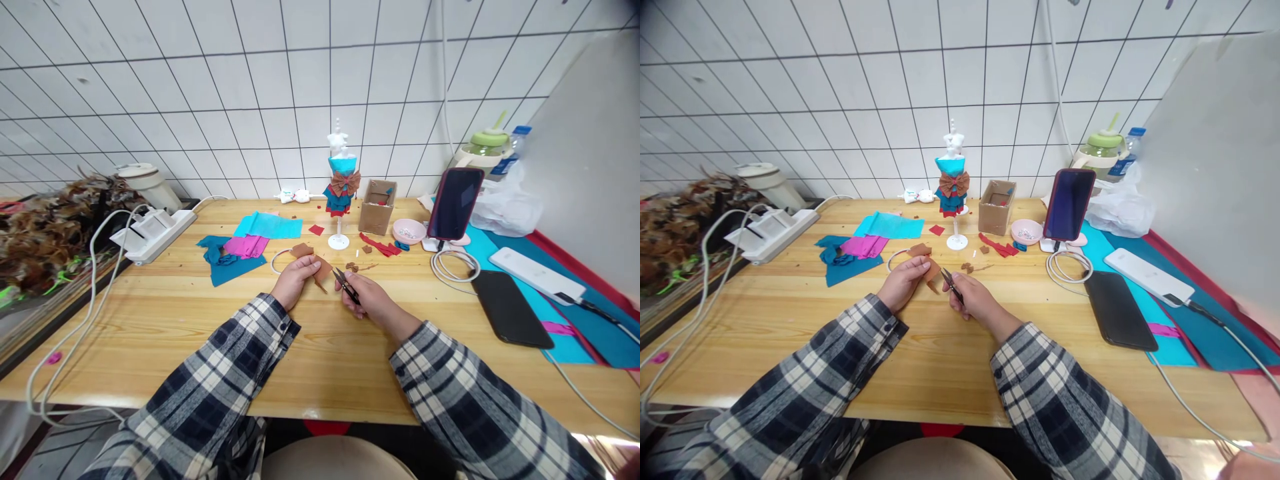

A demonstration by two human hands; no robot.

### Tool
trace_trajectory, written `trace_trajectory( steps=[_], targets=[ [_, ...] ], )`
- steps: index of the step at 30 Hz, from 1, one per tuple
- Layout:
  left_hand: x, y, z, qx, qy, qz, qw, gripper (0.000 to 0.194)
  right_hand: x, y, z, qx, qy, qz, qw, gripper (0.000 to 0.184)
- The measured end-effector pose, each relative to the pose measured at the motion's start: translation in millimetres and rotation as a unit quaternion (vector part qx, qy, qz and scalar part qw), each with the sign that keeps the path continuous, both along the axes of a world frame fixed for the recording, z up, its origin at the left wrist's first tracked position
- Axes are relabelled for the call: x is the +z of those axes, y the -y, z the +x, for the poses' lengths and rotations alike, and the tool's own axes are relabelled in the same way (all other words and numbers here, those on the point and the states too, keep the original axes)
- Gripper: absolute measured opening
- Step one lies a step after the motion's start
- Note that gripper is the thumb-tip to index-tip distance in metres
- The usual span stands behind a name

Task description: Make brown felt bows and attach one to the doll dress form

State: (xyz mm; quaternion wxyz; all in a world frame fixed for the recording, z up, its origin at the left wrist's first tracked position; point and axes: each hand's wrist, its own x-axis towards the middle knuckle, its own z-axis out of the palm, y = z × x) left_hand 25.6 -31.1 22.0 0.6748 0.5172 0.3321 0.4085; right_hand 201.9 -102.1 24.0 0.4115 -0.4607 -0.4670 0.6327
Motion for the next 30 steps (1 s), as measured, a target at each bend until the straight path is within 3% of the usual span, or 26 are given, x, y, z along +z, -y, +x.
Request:
trace_trajectory(
  steps=[30],
  targets=[
    [-2.3, -1.2, -0.5, 0.007, 0.021, -0.017, 1.000, 0.022, -0.1, -1.7, -0.6, 0.006, -0.005, -0.011, 1.000, 0.041]
  ],
)
